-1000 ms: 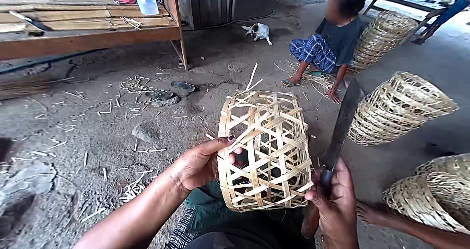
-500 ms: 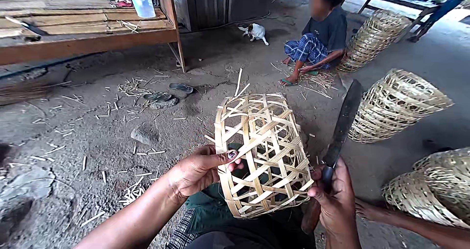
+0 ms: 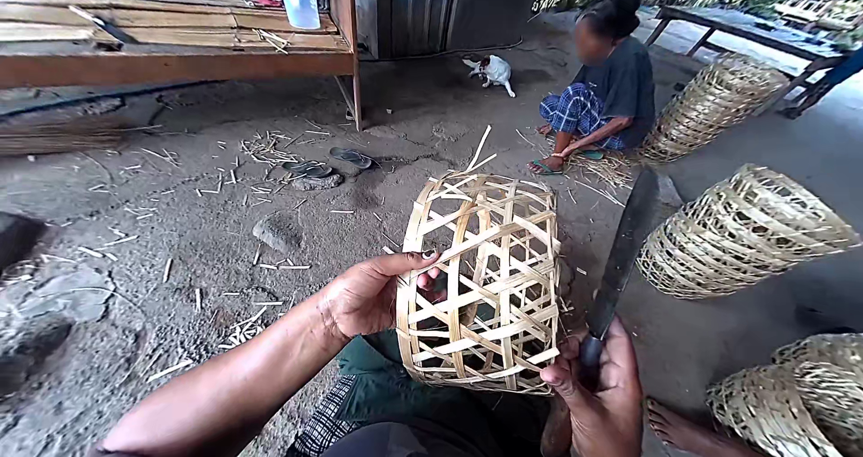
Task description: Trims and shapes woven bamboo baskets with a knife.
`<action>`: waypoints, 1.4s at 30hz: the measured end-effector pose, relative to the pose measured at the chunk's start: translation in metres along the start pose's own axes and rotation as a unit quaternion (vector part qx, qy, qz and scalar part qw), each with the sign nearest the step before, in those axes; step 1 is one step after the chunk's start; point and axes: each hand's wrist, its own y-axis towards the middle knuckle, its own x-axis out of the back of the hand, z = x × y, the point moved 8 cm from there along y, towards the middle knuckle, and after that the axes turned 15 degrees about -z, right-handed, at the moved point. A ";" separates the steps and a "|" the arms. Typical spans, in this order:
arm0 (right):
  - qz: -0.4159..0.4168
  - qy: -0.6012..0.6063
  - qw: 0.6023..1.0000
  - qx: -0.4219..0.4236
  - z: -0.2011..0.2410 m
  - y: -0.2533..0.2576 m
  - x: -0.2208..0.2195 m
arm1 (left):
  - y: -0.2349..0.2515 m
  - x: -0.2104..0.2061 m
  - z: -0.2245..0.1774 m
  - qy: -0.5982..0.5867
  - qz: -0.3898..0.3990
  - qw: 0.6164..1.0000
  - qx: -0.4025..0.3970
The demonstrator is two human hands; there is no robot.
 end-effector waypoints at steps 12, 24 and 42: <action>0.027 -0.008 1.000 -0.001 0.000 -0.007 -0.002 | -0.019 0.028 -0.030 0.154 -0.162 0.945 -0.240; 0.048 -0.023 0.998 -0.021 -0.001 -0.002 -0.008 | -0.039 -0.038 -0.092 0.604 -0.019 0.571 -0.556; 0.078 -0.013 0.995 -0.056 -0.002 0.018 -0.008 | -0.044 -0.088 -0.075 0.520 0.277 0.598 -0.543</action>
